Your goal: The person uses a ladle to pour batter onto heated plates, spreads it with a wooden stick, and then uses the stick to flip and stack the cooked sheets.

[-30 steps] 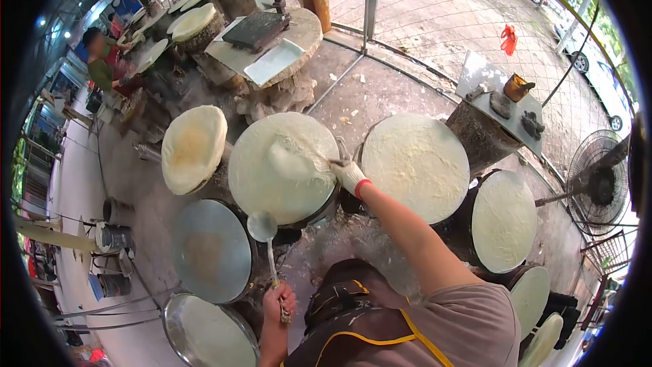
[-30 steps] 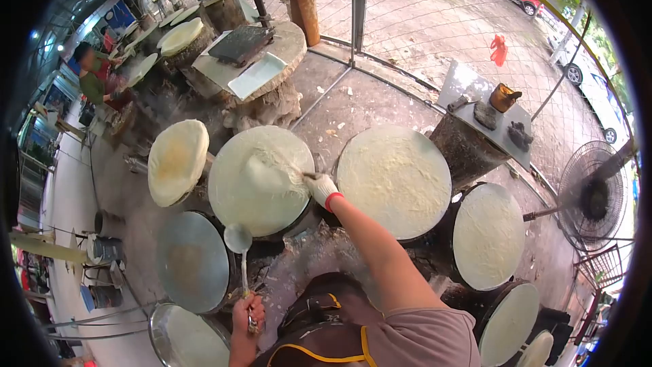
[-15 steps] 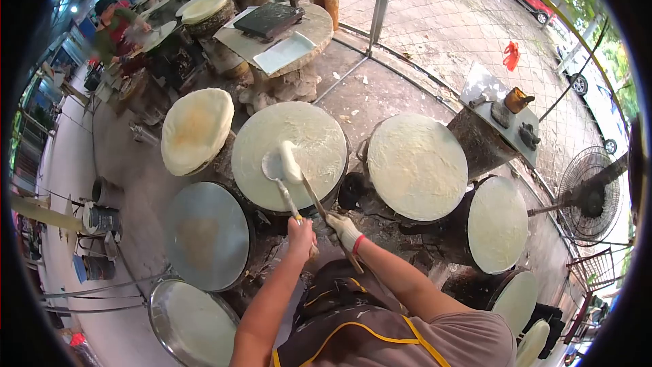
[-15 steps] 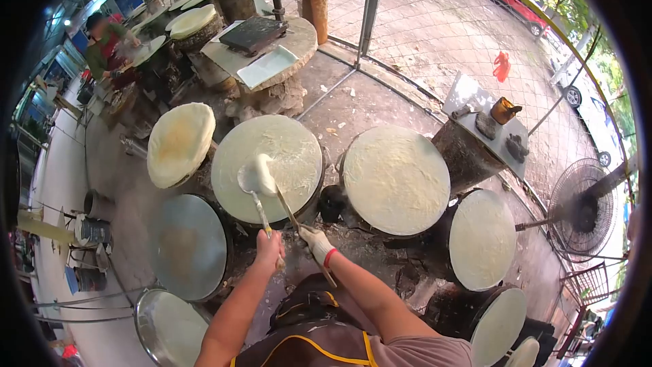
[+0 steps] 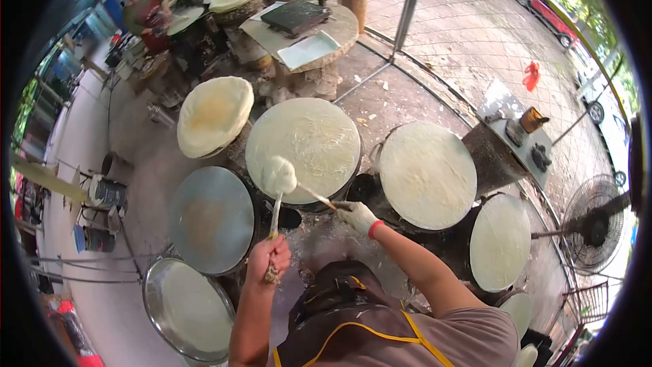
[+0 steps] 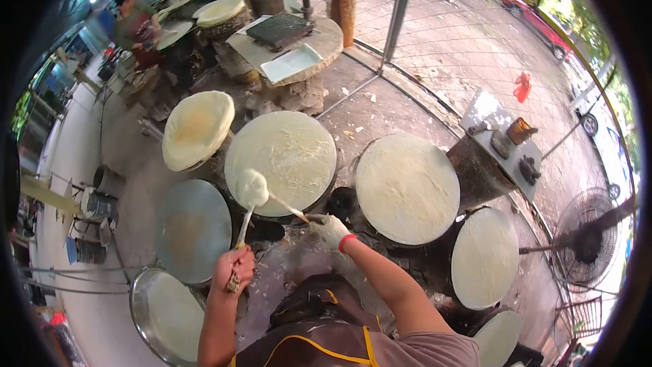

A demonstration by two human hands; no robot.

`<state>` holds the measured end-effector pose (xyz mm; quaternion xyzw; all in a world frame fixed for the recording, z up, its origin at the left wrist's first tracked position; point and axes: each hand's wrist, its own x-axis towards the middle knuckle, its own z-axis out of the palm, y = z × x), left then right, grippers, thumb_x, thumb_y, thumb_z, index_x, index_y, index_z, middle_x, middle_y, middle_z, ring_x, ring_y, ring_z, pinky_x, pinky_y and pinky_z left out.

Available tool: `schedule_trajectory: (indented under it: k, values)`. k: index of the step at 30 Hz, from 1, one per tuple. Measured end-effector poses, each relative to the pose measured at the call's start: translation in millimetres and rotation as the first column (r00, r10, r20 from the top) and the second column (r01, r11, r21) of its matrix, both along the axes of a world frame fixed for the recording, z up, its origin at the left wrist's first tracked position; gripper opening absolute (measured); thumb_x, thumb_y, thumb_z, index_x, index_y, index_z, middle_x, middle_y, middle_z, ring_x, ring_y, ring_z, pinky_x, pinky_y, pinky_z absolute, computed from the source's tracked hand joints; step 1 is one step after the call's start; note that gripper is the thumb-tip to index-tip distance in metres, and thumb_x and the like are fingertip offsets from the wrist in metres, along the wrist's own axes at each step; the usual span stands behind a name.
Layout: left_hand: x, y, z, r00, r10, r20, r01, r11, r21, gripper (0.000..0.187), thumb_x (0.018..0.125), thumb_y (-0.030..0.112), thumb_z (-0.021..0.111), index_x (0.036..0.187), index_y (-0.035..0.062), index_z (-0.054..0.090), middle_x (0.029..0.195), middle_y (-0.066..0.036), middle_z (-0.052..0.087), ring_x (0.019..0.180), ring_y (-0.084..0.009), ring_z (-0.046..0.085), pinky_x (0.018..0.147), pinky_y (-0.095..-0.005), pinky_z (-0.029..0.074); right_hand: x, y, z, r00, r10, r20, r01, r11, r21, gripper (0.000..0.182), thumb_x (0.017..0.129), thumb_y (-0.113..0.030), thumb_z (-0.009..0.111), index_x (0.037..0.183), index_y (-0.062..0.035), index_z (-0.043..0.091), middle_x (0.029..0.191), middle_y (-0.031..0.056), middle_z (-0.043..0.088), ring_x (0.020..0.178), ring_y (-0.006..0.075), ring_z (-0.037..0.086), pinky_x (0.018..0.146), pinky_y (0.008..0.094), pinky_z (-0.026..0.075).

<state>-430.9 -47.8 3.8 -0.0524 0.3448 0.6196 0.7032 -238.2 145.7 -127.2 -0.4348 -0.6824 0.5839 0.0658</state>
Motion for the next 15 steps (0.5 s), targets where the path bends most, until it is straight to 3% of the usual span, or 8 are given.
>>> schedule_trajectory:
  k: [1,3,5,7,11,14,15]
  values:
    - [1,-14,0,0.997,0.072,-0.014,-0.072,0.997,-0.022,0.011,0.092,0.012,0.047,0.084,0.0053,0.046,0.062,0.0,0.04,0.043,-0.0056,0.036,0.034,-0.0192,0.032,2,-4,0,0.996,0.088,-0.028,-0.088,0.996,-0.006,0.037,0.086,-0.023,0.056,0.121,-0.0091,0.057,0.075,0.0034,0.061,0.062,0.0098,0.052,0.059,0.0261,0.044]
    - [6,-45,7,0.974,0.221,-0.044,-0.223,0.972,-0.066,0.013,0.093,0.011,0.045,0.093,0.0008,0.053,0.063,-0.002,0.042,0.044,-0.0061,0.038,0.035,-0.0194,0.034,0,-17,-23,0.981,-0.149,-0.126,0.119,0.969,-0.217,0.035,0.088,-0.02,0.054,0.121,-0.0088,0.057,0.072,-0.0016,0.059,0.054,0.0071,0.047,0.05,0.0234,0.04]
    - [4,-66,20,0.932,0.308,-0.191,-0.318,0.948,-0.022,0.012,0.092,0.012,0.046,0.095,0.0025,0.052,0.063,-0.002,0.043,0.042,-0.0076,0.039,0.033,-0.0205,0.033,-10,-25,-30,0.922,-0.346,-0.176,0.261,0.889,-0.377,0.035,0.088,-0.019,0.053,0.121,-0.0096,0.057,0.07,-0.0037,0.056,0.051,0.0052,0.044,0.045,0.0217,0.037]
    - [-2,-81,41,0.84,0.386,-0.381,-0.4,0.915,0.043,0.011,0.092,0.013,0.046,0.097,0.0034,0.051,0.063,-0.002,0.043,0.04,-0.0081,0.039,0.032,-0.0209,0.031,-29,-32,-18,0.924,-0.344,-0.17,0.236,0.859,-0.454,0.039,0.089,-0.018,0.052,0.128,-0.0153,0.051,0.064,-0.0047,0.051,0.046,0.0042,0.04,0.041,0.0209,0.033]
    - [-41,-92,33,0.615,0.287,-0.734,-0.432,0.902,-0.009,0.012,0.087,0.012,0.049,0.097,0.0059,0.045,0.058,-0.001,0.041,0.036,-0.0092,0.038,0.03,-0.0228,0.031,-73,-56,5,0.961,-0.254,-0.111,0.178,0.873,-0.454,0.041,0.09,-0.02,0.052,0.132,-0.0212,0.047,0.061,-0.0039,0.046,0.043,0.0063,0.037,0.037,0.0228,0.031]
    - [-89,-93,-24,0.466,0.187,-0.865,-0.367,0.93,0.004,0.017,0.086,0.012,0.05,0.1,0.0061,0.043,0.055,-0.002,0.041,0.035,-0.0106,0.038,0.03,-0.0238,0.032,-113,-80,-2,0.937,-0.31,-0.16,0.181,0.825,-0.536,0.043,0.091,-0.02,0.052,0.133,-0.0206,0.043,0.062,-0.0028,0.046,0.041,0.0074,0.037,0.036,0.023,0.03]
    - [-103,-102,-27,0.47,0.187,-0.863,-0.367,0.93,0.001,0.017,0.086,0.012,0.05,0.1,0.0061,0.043,0.055,-0.002,0.041,0.035,-0.0106,0.038,0.03,-0.0238,0.032,-125,-90,-7,0.93,-0.304,-0.205,0.161,0.84,-0.518,0.044,0.092,-0.02,0.051,0.134,-0.0192,0.042,0.063,-0.0024,0.046,0.042,0.0074,0.038,0.037,0.0229,0.031]
